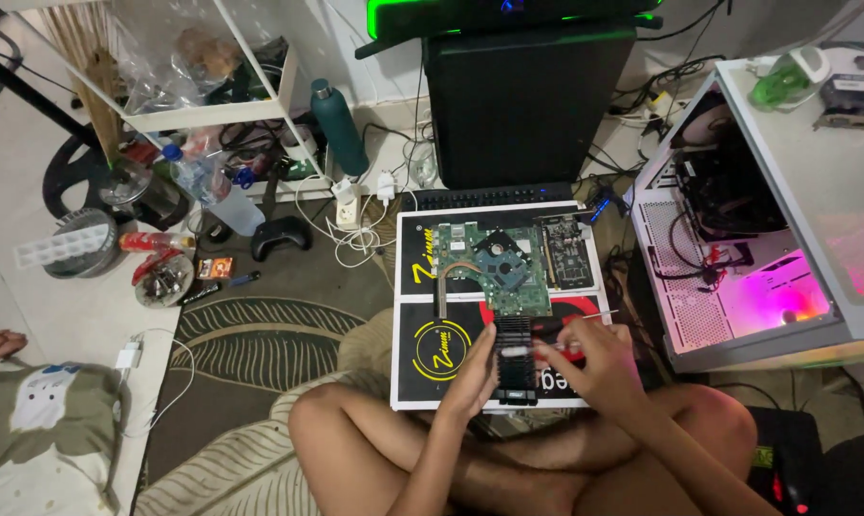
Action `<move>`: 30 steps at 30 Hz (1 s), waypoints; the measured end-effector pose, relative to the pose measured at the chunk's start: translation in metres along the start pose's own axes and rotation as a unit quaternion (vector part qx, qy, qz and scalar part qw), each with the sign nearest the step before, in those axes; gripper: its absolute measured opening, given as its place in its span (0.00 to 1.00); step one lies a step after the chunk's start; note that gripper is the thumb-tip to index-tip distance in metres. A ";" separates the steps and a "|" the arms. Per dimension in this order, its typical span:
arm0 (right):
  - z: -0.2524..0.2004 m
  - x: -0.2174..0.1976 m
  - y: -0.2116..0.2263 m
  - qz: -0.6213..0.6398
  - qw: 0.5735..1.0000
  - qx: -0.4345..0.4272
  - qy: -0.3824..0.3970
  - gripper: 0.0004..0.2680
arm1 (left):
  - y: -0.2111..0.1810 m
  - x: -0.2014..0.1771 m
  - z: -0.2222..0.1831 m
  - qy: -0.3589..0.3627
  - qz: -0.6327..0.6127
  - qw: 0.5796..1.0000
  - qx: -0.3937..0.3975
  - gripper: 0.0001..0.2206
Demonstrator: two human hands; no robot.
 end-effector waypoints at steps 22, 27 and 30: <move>-0.168 0.053 0.054 0.064 0.968 -0.206 0.127 0.04 | 0.006 -0.009 0.008 0.172 0.028 0.984 0.027 0.17; -0.224 0.112 0.024 0.058 0.962 -0.071 0.256 0.13 | 0.011 -0.012 0.014 0.192 0.028 0.981 0.026 0.18; -0.204 0.083 0.052 0.080 0.977 -0.052 0.189 0.10 | 0.007 -0.007 0.011 0.171 0.050 0.983 0.033 0.21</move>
Point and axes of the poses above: each hand's wrist, its own z-axis towards the middle knuckle, its own x-axis out of the palm, y = z × x, the point moved 5 cm from there along z, towards the middle knuckle, and after that the axes turned 10 degrees about -z, right-handed, at the moved point
